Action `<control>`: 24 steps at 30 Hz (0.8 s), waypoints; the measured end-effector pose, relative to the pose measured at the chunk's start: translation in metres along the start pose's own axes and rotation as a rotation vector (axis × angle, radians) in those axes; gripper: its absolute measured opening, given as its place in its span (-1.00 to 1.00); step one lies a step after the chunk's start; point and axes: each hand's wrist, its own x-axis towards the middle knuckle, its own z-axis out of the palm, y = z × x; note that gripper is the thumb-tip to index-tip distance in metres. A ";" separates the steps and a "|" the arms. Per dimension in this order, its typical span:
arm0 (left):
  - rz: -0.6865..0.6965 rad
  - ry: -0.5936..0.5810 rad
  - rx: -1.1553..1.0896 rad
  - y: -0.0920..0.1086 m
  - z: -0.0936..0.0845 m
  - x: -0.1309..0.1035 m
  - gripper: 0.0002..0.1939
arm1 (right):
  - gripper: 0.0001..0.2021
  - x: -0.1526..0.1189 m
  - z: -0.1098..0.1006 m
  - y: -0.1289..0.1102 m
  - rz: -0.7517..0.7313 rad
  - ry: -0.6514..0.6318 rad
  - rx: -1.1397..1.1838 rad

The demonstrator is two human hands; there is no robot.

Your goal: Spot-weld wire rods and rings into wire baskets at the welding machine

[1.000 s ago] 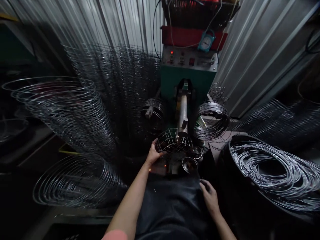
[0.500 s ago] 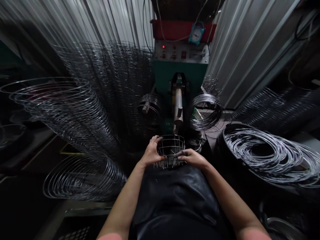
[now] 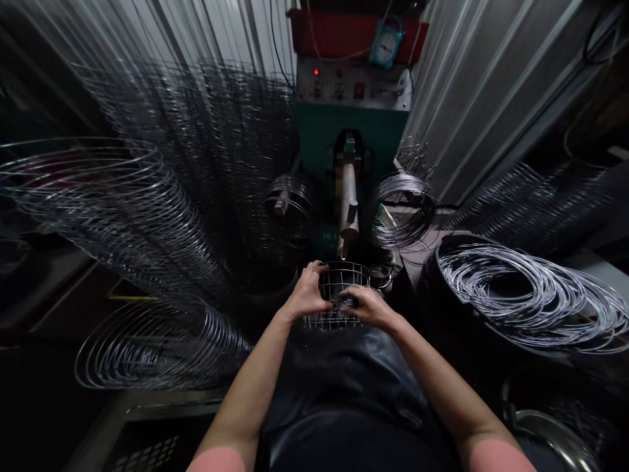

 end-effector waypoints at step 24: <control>0.033 0.025 -0.051 -0.015 0.009 0.026 -0.16 | -0.72 0.014 0.007 0.021 -0.039 0.130 -0.131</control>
